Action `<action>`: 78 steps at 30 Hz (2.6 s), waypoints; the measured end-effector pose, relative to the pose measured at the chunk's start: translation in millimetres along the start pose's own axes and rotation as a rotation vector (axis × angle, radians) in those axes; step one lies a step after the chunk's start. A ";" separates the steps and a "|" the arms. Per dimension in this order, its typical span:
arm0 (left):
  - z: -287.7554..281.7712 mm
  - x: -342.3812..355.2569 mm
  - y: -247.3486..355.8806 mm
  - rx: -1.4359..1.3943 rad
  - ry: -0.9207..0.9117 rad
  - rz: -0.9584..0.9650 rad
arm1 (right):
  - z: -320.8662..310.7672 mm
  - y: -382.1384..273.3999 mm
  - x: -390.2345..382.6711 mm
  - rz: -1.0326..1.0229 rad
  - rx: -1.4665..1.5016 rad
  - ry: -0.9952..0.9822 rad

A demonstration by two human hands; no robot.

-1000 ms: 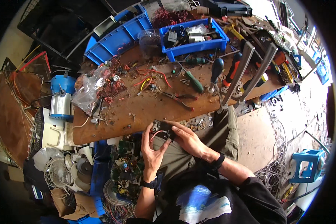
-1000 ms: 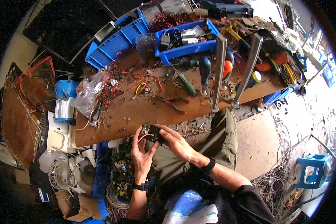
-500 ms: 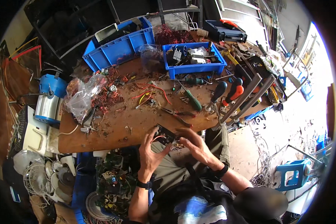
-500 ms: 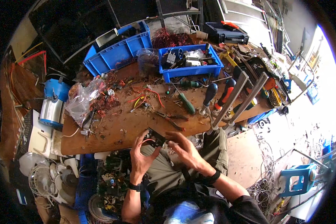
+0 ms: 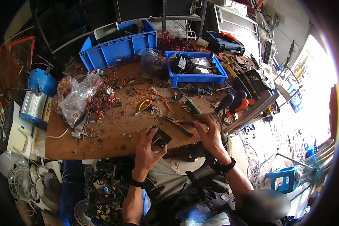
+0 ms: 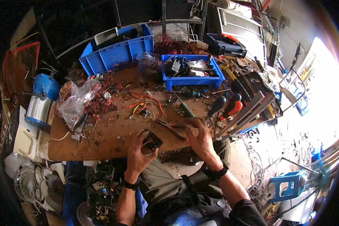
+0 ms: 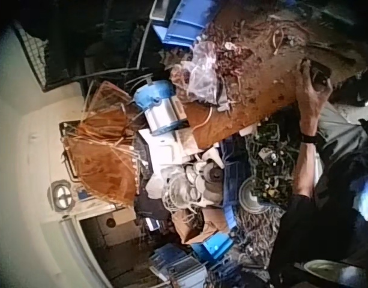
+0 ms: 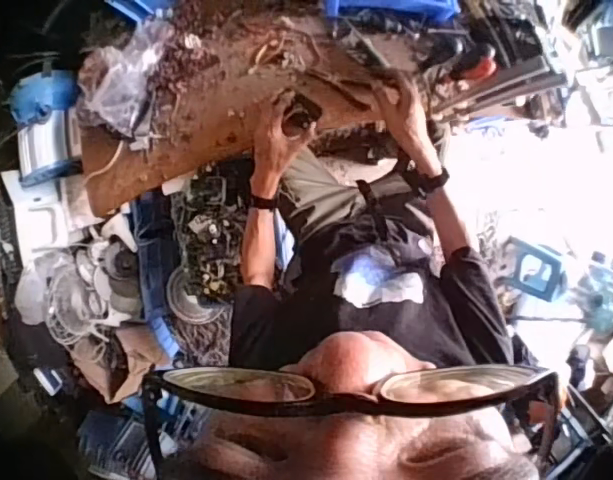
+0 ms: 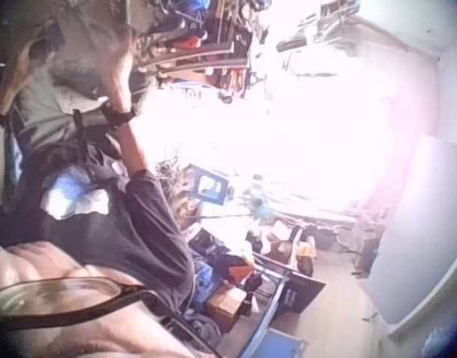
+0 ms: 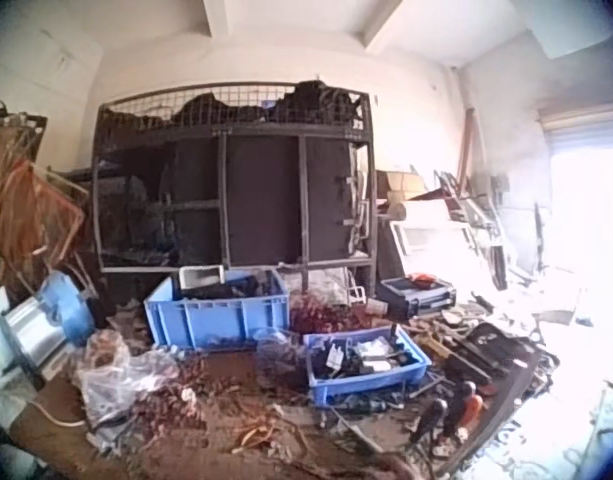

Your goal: The person holds a small black electronic component with wires, manipulating it with both hands. They use a screwdriver to adjust internal parts of the device while seated at a cluttered workbench filled with tools and electronic scraps.

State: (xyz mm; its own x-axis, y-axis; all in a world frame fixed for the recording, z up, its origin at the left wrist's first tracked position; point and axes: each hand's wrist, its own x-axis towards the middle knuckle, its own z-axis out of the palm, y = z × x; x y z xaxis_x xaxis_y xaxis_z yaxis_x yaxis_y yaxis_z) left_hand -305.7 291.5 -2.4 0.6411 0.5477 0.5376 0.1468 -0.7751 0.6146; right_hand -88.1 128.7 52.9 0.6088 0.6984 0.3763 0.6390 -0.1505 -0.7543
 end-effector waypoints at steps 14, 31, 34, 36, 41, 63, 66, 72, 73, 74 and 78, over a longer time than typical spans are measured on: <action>-1.9 3.9 -7.0 -0.007 0.020 0.018 | 57.7 117.2 148.6 -0.244 -0.563 0.274; -2.8 3.0 -11.5 -0.066 -0.068 -0.068 | 42.4 60.2 118.9 -0.291 -0.847 0.164; -7.7 6.1 -12.6 -0.038 -0.070 -0.074 | 24.4 1.6 100.2 -0.275 -0.688 0.090; -8.1 5.8 -17.0 -0.039 -0.058 -0.080 | 16.9 -18.4 73.6 -0.129 -0.580 -0.031; -1.6 10.5 -10.6 0.007 -0.047 -0.043 | -7.9 -34.1 -8.8 -0.028 -0.273 -0.259; -6.4 15.9 -9.3 -0.012 -0.140 -0.178 | 19.8 -36.1 -27.3 0.100 0.010 -0.429; -9.0 19.8 -4.8 0.064 -0.166 -0.194 | 21.1 -37.7 -27.1 0.113 0.025 -0.424; -11.4 21.4 -6.4 0.095 -0.220 -0.208 | 19.5 -46.2 -20.2 0.219 0.065 -0.490; -11.7 21.4 -6.2 0.102 -0.227 -0.209 | 20.9 -45.6 -21.9 0.224 0.075 -0.485; -10.9 21.0 -6.7 0.096 -0.225 -0.208 | 21.7 -44.7 -24.5 0.228 0.080 -0.480; -10.4 21.3 -8.0 0.083 -0.232 -0.202 | 23.9 -48.2 -23.2 0.284 0.083 -0.501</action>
State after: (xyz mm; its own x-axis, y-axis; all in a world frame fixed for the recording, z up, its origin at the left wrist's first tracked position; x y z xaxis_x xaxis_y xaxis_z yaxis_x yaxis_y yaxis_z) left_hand -301.0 312.7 10.1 0.7460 0.6139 0.2579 0.3435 -0.6866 0.6408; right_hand -144.3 136.5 67.7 0.4416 0.8874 -0.1323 0.4319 -0.3395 -0.8356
